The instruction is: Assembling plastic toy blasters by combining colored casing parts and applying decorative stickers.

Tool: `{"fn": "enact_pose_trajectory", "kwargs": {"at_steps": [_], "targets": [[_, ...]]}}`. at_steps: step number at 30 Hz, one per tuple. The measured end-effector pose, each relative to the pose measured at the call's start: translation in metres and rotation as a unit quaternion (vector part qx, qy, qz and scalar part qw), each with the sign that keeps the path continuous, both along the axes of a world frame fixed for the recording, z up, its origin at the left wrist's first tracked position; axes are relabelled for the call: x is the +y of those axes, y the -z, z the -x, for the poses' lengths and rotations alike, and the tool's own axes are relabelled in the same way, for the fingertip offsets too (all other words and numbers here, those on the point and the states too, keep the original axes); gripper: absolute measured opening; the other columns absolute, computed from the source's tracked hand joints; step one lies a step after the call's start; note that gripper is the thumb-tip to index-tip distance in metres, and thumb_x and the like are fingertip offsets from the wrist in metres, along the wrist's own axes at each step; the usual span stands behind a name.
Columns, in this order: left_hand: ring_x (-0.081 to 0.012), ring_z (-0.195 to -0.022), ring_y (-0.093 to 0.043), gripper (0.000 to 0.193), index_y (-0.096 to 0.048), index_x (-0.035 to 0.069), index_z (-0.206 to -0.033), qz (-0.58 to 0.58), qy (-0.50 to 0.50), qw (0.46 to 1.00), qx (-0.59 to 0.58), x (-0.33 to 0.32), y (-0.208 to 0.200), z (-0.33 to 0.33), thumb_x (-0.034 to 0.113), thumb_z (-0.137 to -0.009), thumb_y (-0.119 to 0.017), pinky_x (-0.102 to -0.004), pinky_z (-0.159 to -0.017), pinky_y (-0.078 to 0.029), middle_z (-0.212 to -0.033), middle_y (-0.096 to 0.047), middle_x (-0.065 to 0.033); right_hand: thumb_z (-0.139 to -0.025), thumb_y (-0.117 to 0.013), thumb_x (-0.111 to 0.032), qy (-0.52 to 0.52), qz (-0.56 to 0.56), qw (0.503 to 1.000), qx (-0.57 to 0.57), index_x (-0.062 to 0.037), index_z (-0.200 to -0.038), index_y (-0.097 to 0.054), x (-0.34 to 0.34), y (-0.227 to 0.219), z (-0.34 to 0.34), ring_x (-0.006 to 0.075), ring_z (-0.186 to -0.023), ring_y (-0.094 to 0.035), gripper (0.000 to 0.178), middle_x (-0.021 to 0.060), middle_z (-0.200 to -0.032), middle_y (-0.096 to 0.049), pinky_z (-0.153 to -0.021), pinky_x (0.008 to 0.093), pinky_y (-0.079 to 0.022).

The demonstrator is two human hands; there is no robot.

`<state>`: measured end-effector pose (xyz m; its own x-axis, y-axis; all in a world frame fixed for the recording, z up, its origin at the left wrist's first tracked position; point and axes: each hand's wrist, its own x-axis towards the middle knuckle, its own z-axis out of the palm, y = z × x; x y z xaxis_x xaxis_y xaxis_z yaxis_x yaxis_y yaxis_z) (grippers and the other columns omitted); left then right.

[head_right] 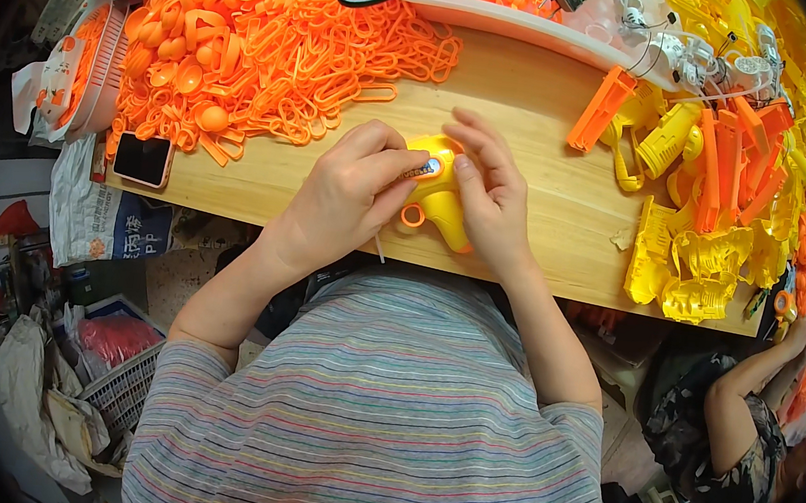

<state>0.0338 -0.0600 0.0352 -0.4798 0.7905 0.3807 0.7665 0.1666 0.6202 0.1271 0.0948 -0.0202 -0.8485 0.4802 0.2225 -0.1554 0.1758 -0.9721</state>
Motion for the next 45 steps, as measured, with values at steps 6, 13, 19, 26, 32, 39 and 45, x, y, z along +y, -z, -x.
{"fn": "enact_pose_trajectory", "kwargs": {"at_steps": [6, 13, 19, 26, 32, 39, 45], "targets": [[-0.0291, -0.081, -0.058, 0.020, -0.065, -0.003, -0.096, 0.007, -0.015, 1.000, -0.024, 0.002, -0.001, -0.006, -0.004, -0.076, -0.067, -0.0375, -0.072, -0.049, -0.085, -0.055, -0.0139, -0.094, -0.045, 0.002, -0.055, 0.151, 0.987, 0.005, 0.0025, -0.111, -0.062, -0.008, 0.007, -0.002, 0.0212, -0.122, -0.051, 0.024, 0.0140, -0.131, -0.054, -0.104, 0.0315, -0.038], [-0.0282, -0.083, -0.059, 0.023, -0.066, -0.002, -0.097, 0.021, -0.014, 0.999, -0.047, -0.001, 0.001, -0.002, -0.004, -0.075, -0.066, -0.0362, -0.072, -0.049, -0.086, -0.056, -0.0136, -0.091, -0.059, 0.002, -0.023, 0.193, 0.981, 0.025, 0.0010, -0.104, -0.062, -0.018, 0.011, 0.002, 0.0179, -0.118, -0.052, 0.014, 0.0143, -0.127, -0.055, -0.098, 0.0286, -0.043], [-0.0226, -0.104, -0.058, 0.024, -0.068, 0.001, -0.104, 0.022, -0.025, 0.993, -0.111, -0.020, 0.016, 0.015, 0.003, -0.080, -0.069, -0.0322, -0.088, -0.046, -0.110, -0.059, -0.0132, -0.092, -0.059, -0.001, -0.033, 0.193, 0.980, 0.022, 0.0002, -0.105, -0.061, -0.017, 0.010, 0.003, 0.0175, -0.115, -0.053, 0.013, 0.0145, -0.128, -0.054, -0.098, 0.0302, -0.044], [-0.0152, -0.108, -0.056, 0.041, -0.059, 0.002, -0.122, 0.014, -0.028, 0.893, -0.450, -0.017, 0.024, 0.029, 0.006, -0.082, -0.072, -0.0292, -0.094, -0.045, -0.113, -0.060, -0.0062, -0.093, -0.058, -0.001, -0.041, 0.172, 0.984, 0.027, 0.0005, -0.104, -0.059, -0.019, 0.006, 0.005, 0.0198, -0.118, -0.051, 0.012, 0.0156, -0.128, -0.054, -0.100, 0.0315, -0.042], [-0.0149, -0.107, -0.057, 0.046, -0.057, 0.003, -0.123, 0.036, -0.015, 0.868, -0.494, -0.019, 0.030, 0.033, 0.010, -0.081, -0.074, -0.0298, -0.094, -0.046, -0.113, -0.062, -0.0057, -0.093, -0.057, -0.002, -0.038, 0.167, 0.985, 0.019, -0.0002, -0.104, -0.059, -0.022, 0.009, 0.004, 0.0191, -0.118, -0.051, 0.011, 0.0150, -0.129, -0.054, -0.100, 0.0306, -0.042], [-0.0236, -0.104, -0.062, 0.059, -0.058, 0.003, -0.122, 0.106, -0.024, 0.993, -0.055, -0.044, 0.017, 0.020, 0.023, -0.072, -0.079, -0.0345, -0.092, -0.047, -0.109, -0.064, -0.0128, -0.095, -0.054, -0.004, -0.008, 0.100, 0.995, -0.008, -0.0015, -0.109, -0.061, -0.023, 0.003, 0.001, 0.0202, -0.120, -0.053, 0.015, 0.0160, -0.130, -0.056, -0.101, 0.0302, -0.041], [-0.0160, -0.094, -0.063, 0.065, -0.059, 0.002, -0.125, 0.205, -0.008, 0.837, -0.506, -0.180, -0.029, 0.046, 0.018, -0.067, -0.083, -0.0307, -0.084, -0.052, -0.104, -0.067, -0.0084, -0.097, -0.050, -0.006, 0.056, 0.081, 0.994, 0.053, 0.0001, -0.105, -0.060, -0.006, 0.004, -0.008, 0.0250, -0.114, -0.058, 0.014, 0.0175, -0.119, -0.061, -0.102, 0.0407, -0.046]]}}
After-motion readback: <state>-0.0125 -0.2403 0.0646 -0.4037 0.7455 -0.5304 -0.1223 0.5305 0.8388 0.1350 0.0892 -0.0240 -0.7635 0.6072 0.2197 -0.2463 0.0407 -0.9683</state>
